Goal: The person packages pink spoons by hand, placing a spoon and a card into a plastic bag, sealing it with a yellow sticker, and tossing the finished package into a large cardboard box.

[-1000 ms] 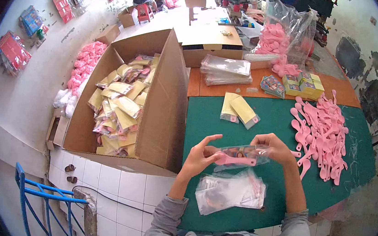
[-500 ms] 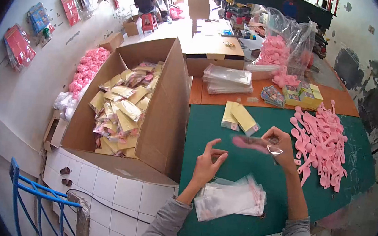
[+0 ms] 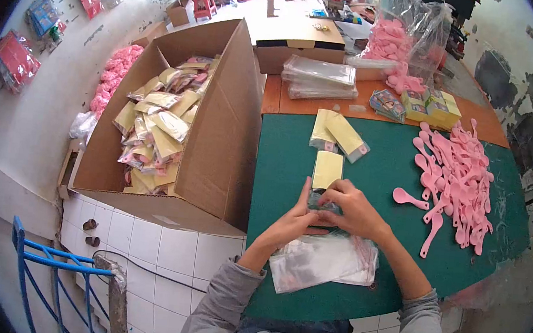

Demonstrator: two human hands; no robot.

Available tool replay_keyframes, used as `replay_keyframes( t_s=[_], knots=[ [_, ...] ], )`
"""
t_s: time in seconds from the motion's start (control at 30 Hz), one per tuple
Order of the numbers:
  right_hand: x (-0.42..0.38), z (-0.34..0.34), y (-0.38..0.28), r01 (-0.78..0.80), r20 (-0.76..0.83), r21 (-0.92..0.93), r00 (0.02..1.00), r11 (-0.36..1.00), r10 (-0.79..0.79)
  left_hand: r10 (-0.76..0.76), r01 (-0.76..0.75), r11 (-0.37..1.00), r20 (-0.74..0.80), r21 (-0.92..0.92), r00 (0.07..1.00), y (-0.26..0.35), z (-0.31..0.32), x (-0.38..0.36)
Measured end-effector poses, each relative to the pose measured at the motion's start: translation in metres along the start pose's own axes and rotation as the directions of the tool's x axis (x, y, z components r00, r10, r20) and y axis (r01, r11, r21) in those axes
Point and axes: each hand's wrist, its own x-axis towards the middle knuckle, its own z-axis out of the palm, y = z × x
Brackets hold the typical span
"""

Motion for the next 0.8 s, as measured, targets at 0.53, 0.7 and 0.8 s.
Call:
replay_keyframes(
  t_s=[0.53,0.7,0.8],
  knots=[
    [-0.005,-0.001,-0.014,0.069,0.165,-0.037,0.984,0.997,-0.062,0.070,-0.072,0.997,-0.068,-0.030,0.995,-0.010,-0.003,0.009],
    [-0.010,0.000,-0.015,0.127,0.306,0.059,0.942,0.990,-0.139,0.116,-0.082,0.973,-0.147,0.216,0.982,-0.007,-0.003,0.009],
    [-0.016,-0.028,-0.014,0.026,0.332,0.358,0.931,0.933,-0.154,0.050,-0.059,0.998,-0.286,-0.024,0.957,0.006,0.008,0.008]
  ],
)
